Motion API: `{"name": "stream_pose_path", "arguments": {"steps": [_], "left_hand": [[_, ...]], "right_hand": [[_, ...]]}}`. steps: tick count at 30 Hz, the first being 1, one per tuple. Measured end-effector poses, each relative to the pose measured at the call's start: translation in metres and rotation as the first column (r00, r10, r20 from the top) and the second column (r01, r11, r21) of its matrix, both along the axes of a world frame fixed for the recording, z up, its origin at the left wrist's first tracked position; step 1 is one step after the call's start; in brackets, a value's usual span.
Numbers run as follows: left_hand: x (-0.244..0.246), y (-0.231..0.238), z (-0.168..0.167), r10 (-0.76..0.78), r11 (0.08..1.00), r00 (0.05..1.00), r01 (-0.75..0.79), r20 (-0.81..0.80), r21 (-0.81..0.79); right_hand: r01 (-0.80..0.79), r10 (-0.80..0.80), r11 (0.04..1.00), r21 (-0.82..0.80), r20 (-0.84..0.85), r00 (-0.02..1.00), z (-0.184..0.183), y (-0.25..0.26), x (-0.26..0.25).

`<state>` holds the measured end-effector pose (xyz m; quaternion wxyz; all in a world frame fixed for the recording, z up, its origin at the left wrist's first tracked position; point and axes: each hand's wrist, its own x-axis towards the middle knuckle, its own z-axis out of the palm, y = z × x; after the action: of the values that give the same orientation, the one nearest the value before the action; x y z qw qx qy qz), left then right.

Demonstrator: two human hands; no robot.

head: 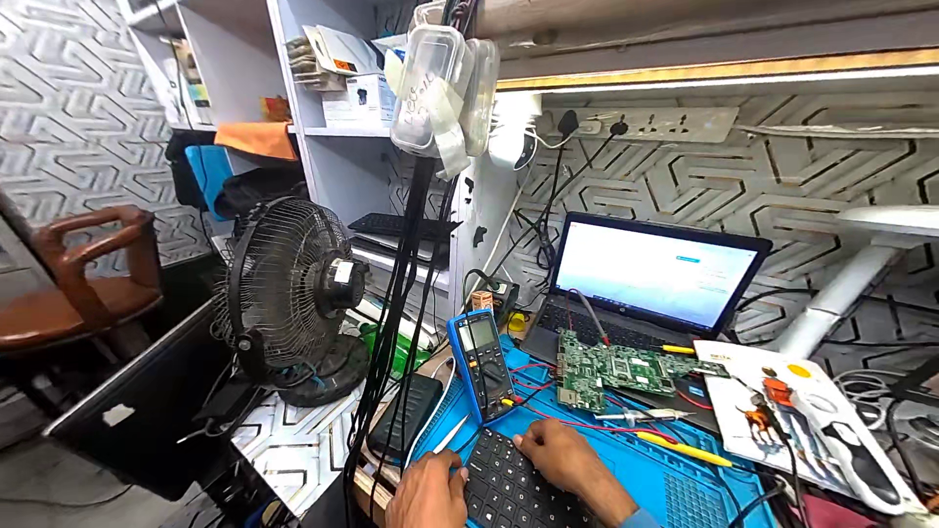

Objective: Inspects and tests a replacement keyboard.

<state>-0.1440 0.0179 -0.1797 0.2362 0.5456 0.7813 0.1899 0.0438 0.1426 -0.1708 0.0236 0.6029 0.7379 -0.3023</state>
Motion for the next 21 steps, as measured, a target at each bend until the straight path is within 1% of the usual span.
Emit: {"name": "stream_pose_path", "arguments": {"steps": [3, 5, 7, 9, 11, 12, 13, 14, 16, 17, 21], "left_hand": [[-0.002, 0.014, 0.004, -0.05, 0.999, 0.998, 0.049, 0.045, 0.016], [-0.002, 0.027, 0.006, -0.078, 0.996, 0.992, 0.073, 0.098, 0.048], [-0.003, 0.042, -0.001, -0.091, 0.978, 0.965, 0.041, 0.244, 0.203], [-0.005, 0.052, -0.006, -0.119, 0.928, 0.892, -0.057, 0.437, 0.368], [-0.007, 0.053, -0.001, -0.188, 0.888, 0.78, -0.125, 0.597, 0.443], [-0.007, 0.051, 0.003, -0.227, 0.873, 0.738, -0.135, 0.636, 0.469], [-0.008, 0.047, 0.007, -0.267, 0.855, 0.718, -0.131, 0.642, 0.502], [-0.008, 0.043, 0.01, -0.306, 0.826, 0.72, -0.124, 0.623, 0.55], [-0.004, 0.034, 0.018, -0.371, 0.748, 0.73, -0.132, 0.574, 0.651], [-0.002, 0.029, 0.023, -0.395, 0.717, 0.718, -0.149, 0.573, 0.681], [0.004, 0.014, 0.038, -0.461, 0.654, 0.662, -0.197, 0.591, 0.731]], "right_hand": [[-0.033, 0.032, 0.999, -0.022, -0.039, 0.999, 0.009, 0.002, 0.004], [-0.052, 0.051, 0.999, 0.0, -0.059, 0.997, 0.017, 0.002, 0.007], [-0.1, 0.107, 0.992, 0.071, -0.113, 0.988, 0.025, -0.001, 0.013], [-0.14, 0.177, 0.971, 0.194, -0.188, 0.966, 0.032, -0.009, 0.02], [-0.146, 0.236, 0.933, 0.328, -0.253, 0.938, 0.037, -0.021, 0.027], [-0.143, 0.261, 0.913, 0.382, -0.279, 0.924, 0.039, -0.028, 0.028], [-0.144, 0.29, 0.895, 0.422, -0.304, 0.907, 0.042, -0.035, 0.029], [-0.148, 0.324, 0.876, 0.459, -0.332, 0.886, 0.045, -0.042, 0.03], [-0.138, 0.389, 0.835, 0.532, -0.394, 0.833, 0.05, -0.051, 0.028], [-0.129, 0.416, 0.819, 0.559, -0.425, 0.804, 0.053, -0.054, 0.026], [-0.094, 0.483, 0.793, 0.602, -0.526, 0.7, 0.063, -0.058, 0.015]]}}
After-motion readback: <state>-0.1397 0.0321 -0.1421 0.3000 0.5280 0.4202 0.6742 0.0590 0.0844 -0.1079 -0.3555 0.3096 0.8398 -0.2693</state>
